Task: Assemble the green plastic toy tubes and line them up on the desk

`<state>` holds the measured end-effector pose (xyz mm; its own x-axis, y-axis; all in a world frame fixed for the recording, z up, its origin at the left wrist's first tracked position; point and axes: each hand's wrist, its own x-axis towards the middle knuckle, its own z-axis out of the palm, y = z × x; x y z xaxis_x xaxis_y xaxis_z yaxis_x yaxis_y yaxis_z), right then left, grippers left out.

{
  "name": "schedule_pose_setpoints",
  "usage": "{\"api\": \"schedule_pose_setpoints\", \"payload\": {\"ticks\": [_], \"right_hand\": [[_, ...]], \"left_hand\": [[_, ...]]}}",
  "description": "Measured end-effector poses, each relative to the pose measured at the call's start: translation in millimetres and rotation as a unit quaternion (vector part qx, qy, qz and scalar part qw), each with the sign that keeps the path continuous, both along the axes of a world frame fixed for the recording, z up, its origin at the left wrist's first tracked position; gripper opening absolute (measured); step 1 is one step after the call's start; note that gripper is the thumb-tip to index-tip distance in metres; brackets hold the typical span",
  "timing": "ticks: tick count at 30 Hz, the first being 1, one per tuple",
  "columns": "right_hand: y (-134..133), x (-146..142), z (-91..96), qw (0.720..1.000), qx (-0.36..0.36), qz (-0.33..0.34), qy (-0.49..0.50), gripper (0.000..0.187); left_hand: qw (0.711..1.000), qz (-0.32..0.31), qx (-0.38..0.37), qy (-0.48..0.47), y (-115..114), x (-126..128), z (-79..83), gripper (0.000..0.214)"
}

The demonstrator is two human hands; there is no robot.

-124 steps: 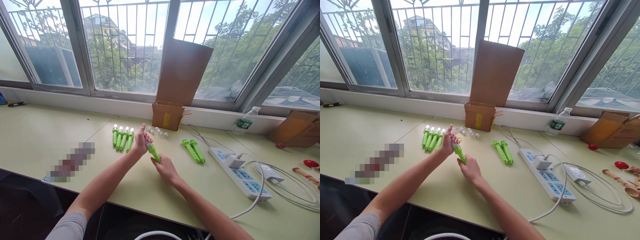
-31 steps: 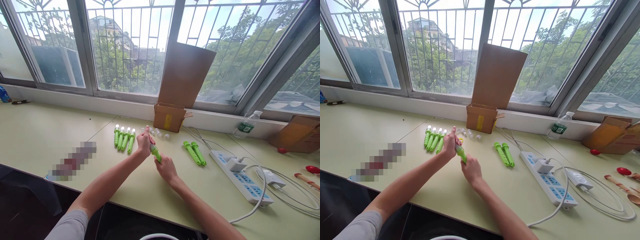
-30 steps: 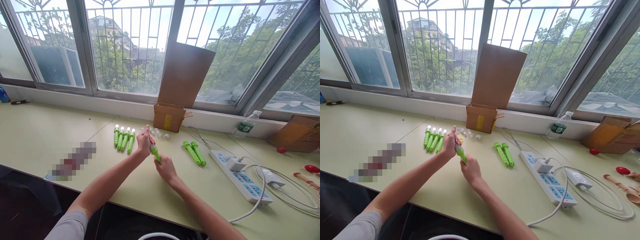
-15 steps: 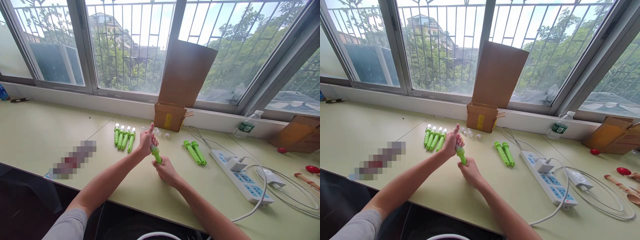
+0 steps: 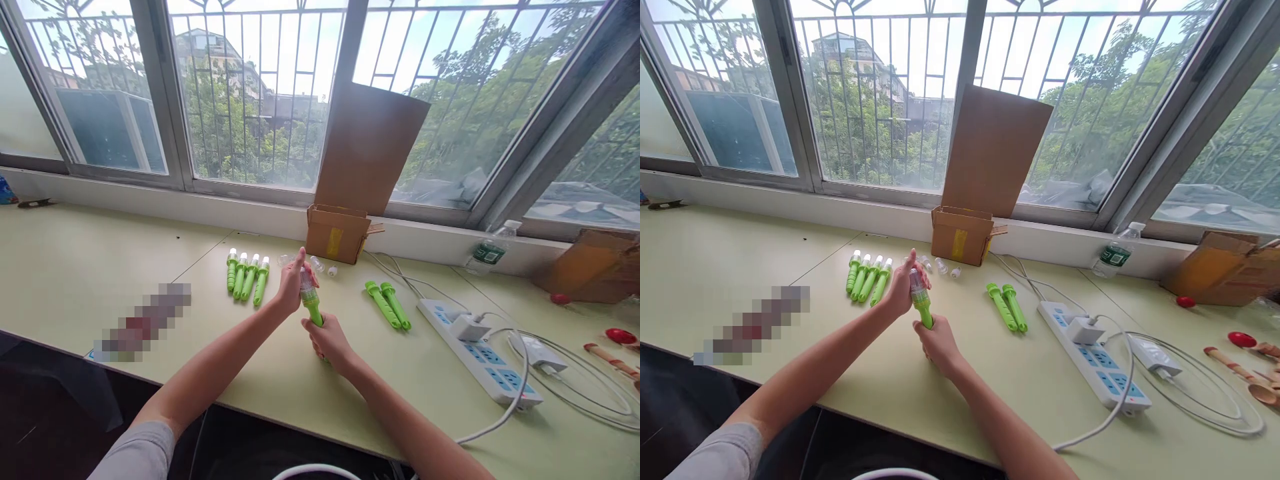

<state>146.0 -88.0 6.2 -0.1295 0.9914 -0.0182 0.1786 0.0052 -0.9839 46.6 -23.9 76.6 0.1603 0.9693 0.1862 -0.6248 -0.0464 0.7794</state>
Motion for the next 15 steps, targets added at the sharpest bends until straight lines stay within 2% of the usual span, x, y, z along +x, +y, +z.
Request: {"api": "schedule_pose_setpoints", "payload": {"ticks": [4,7,12,15], "right_hand": [[7,3,-0.1,0.993,0.061,-0.096,0.023,0.029],[11,8,-0.2,0.985,0.087,-0.149,0.016,0.023],[14,11,-4.1,0.980,0.117,-0.153,-0.052,0.022],[14,10,-6.0,0.974,0.152,-0.141,-0.095,0.029]], "left_hand": [[0.996,-0.053,0.018,0.069,-1,7,-12.1,0.044],[0.982,-0.104,0.068,0.139,-4,11,-19.6,0.041],[0.970,-0.125,0.097,0.185,-1,9,-25.9,0.045],[0.967,-0.081,0.098,0.220,6,6,-31.5,0.045]]}}
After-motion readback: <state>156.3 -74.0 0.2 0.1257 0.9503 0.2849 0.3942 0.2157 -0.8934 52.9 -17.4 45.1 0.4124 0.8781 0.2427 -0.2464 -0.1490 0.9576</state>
